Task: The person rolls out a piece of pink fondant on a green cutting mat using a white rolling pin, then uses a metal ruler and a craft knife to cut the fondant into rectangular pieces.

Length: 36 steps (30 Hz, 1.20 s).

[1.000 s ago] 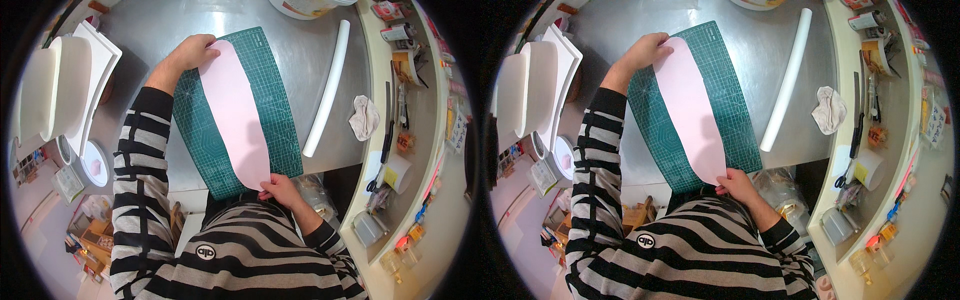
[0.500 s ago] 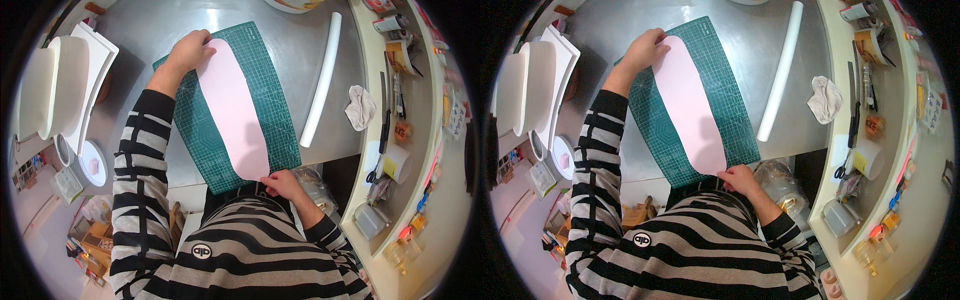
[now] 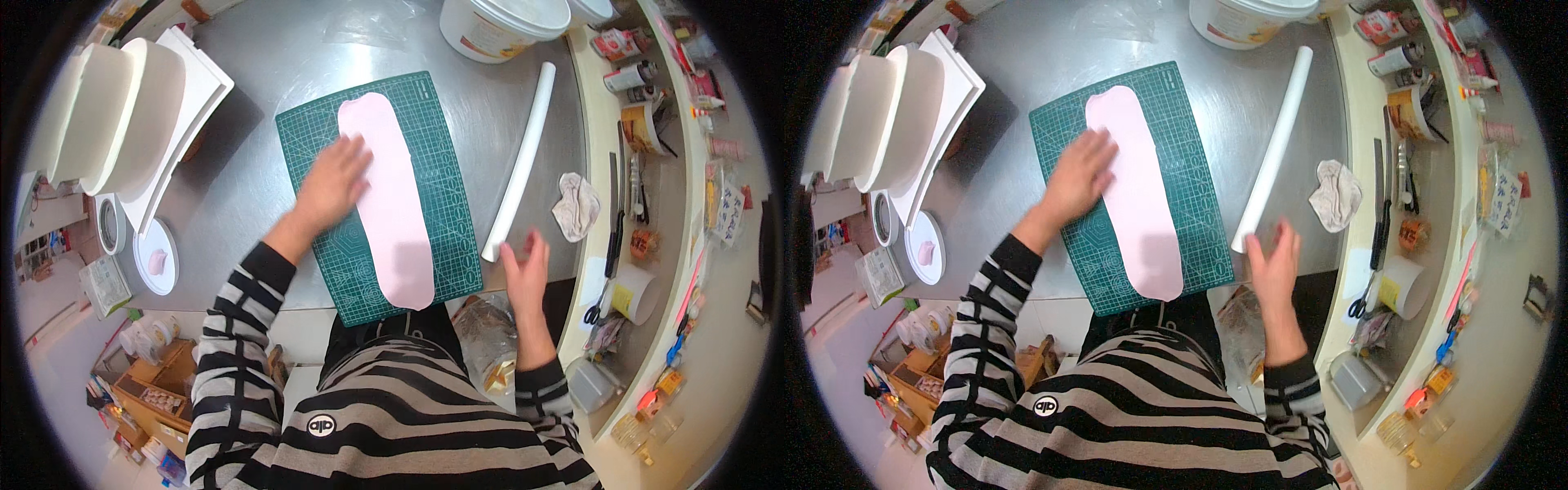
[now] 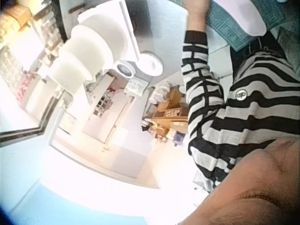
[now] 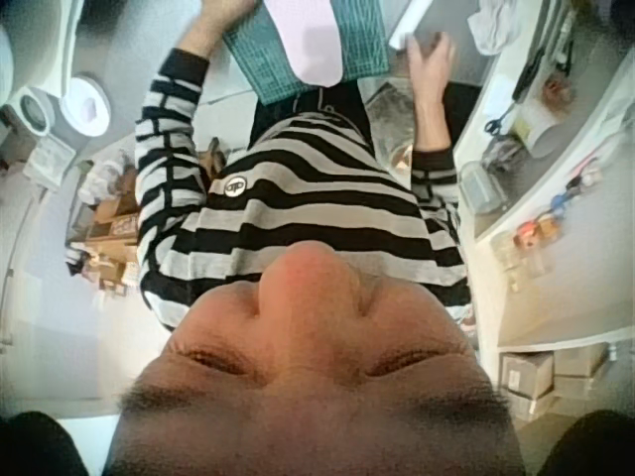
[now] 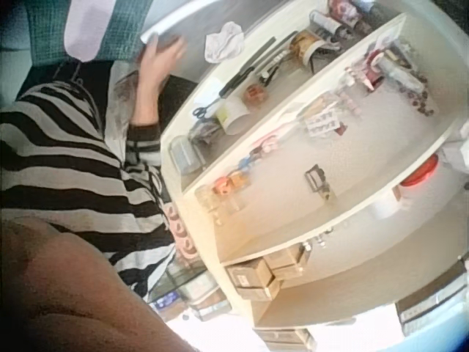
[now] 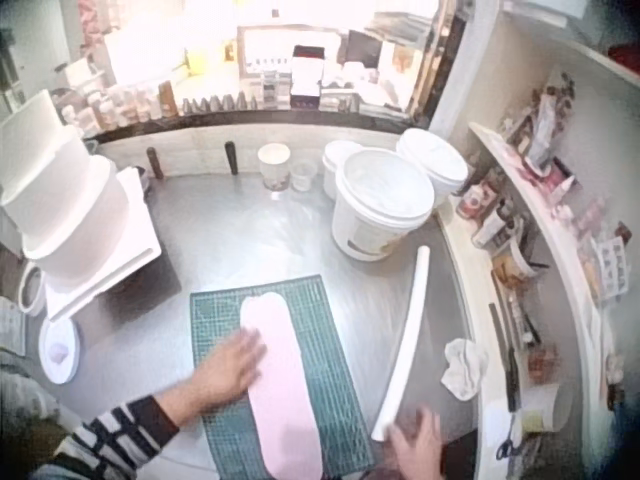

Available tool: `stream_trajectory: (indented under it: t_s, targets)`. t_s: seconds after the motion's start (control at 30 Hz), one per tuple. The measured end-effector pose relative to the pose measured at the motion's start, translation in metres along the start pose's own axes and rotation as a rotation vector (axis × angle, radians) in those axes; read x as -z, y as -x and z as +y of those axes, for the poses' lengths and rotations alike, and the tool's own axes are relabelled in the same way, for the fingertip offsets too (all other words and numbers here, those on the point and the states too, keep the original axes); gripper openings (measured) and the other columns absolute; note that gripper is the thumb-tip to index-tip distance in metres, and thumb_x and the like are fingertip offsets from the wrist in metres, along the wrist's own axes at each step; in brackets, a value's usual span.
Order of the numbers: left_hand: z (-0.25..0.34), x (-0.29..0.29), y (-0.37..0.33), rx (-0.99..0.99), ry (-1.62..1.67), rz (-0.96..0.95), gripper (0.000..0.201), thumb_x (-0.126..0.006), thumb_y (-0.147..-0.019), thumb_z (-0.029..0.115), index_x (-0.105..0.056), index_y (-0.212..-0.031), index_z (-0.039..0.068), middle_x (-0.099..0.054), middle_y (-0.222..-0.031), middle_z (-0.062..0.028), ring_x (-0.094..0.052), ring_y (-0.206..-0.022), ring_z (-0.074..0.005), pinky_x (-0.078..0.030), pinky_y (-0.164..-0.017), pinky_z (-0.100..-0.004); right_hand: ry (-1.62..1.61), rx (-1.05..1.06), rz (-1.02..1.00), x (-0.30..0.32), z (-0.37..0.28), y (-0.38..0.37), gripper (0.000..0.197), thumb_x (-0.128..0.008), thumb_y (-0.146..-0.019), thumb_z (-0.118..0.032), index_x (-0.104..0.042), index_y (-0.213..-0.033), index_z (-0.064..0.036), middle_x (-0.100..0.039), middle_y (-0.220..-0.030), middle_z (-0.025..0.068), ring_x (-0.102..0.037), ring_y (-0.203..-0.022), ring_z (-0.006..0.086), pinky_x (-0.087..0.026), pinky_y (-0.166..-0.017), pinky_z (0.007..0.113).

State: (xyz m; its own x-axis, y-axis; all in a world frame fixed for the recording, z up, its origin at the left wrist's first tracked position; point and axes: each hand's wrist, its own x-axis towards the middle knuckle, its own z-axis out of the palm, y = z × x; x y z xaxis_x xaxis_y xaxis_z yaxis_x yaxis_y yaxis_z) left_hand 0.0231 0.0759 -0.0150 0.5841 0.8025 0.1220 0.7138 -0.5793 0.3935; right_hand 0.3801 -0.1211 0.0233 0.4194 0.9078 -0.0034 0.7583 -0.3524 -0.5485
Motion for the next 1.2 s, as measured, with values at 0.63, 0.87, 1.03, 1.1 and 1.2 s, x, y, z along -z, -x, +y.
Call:
stream_trajectory:
  t_s: [0.63, 0.87, 1.03, 1.1, 1.2]
  targets:
    - [-0.007, 0.058, 0.060, 0.344, -0.168, 0.215, 0.050, -0.076, -0.085, 0.014, -0.060, -0.132, 0.011, -0.065, -0.124, -0.0078, -0.061, -0.118, -0.0273, -0.037, -0.108, -0.0510, 0.174, 0.933, -0.439, -0.045, -0.095, -0.185, 0.053, -0.068, -0.091, -0.007, -0.058, -0.143, -0.0138, -0.067, -0.131, 0.0106, -0.060, -0.118, 0.0319, -0.039, -0.108, 0.046]
    - [-0.096, 0.039, 0.014, 0.371, -0.229, 0.144, 0.042, -0.069, -0.090, 0.033, -0.063, -0.124, 0.009, -0.064, -0.120, -0.0087, -0.059, -0.109, -0.0306, -0.043, -0.097, -0.0456, 0.329, 0.874, -0.215, -0.146, -0.153, -0.263, 0.048, -0.050, -0.103, -0.032, -0.057, -0.146, -0.0102, -0.054, -0.151, 0.0164, -0.047, -0.141, 0.0392, -0.035, -0.117, 0.055]
    - [-0.121, 0.056, -0.010, 0.322, -0.264, 0.042, 0.041, -0.065, -0.091, 0.043, -0.064, -0.115, 0.009, -0.063, -0.108, -0.0088, -0.059, -0.100, -0.0302, -0.045, -0.088, -0.0432, 0.257, 0.911, -0.184, -0.172, -0.160, -0.301, 0.047, -0.051, -0.100, -0.026, -0.059, -0.143, -0.0090, -0.055, -0.148, 0.0187, -0.048, -0.139, 0.0397, -0.038, -0.115, 0.056]
    - [-0.127, 0.065, -0.020, 0.255, -0.283, -0.039, 0.050, -0.065, -0.090, 0.055, -0.064, -0.108, 0.008, -0.063, -0.103, -0.0093, -0.060, -0.097, -0.0304, -0.049, -0.087, -0.0426, 0.246, 0.908, -0.184, -0.173, -0.171, -0.311, 0.046, -0.051, -0.100, -0.026, -0.060, -0.142, -0.0084, -0.057, -0.145, 0.0199, -0.050, -0.136, 0.0403, -0.039, -0.115, 0.054]
    - [-0.138, 0.076, -0.037, 0.245, -0.260, -0.178, 0.058, -0.067, -0.086, 0.062, -0.064, -0.104, 0.007, -0.064, -0.099, -0.0106, -0.061, -0.099, -0.0313, -0.052, -0.090, -0.0423, 0.231, 0.836, -0.197, -0.167, -0.195, -0.322, 0.048, -0.055, -0.100, -0.034, -0.062, -0.139, -0.0072, -0.061, -0.138, 0.0217, -0.056, -0.129, 0.0394, -0.044, -0.110, 0.049]
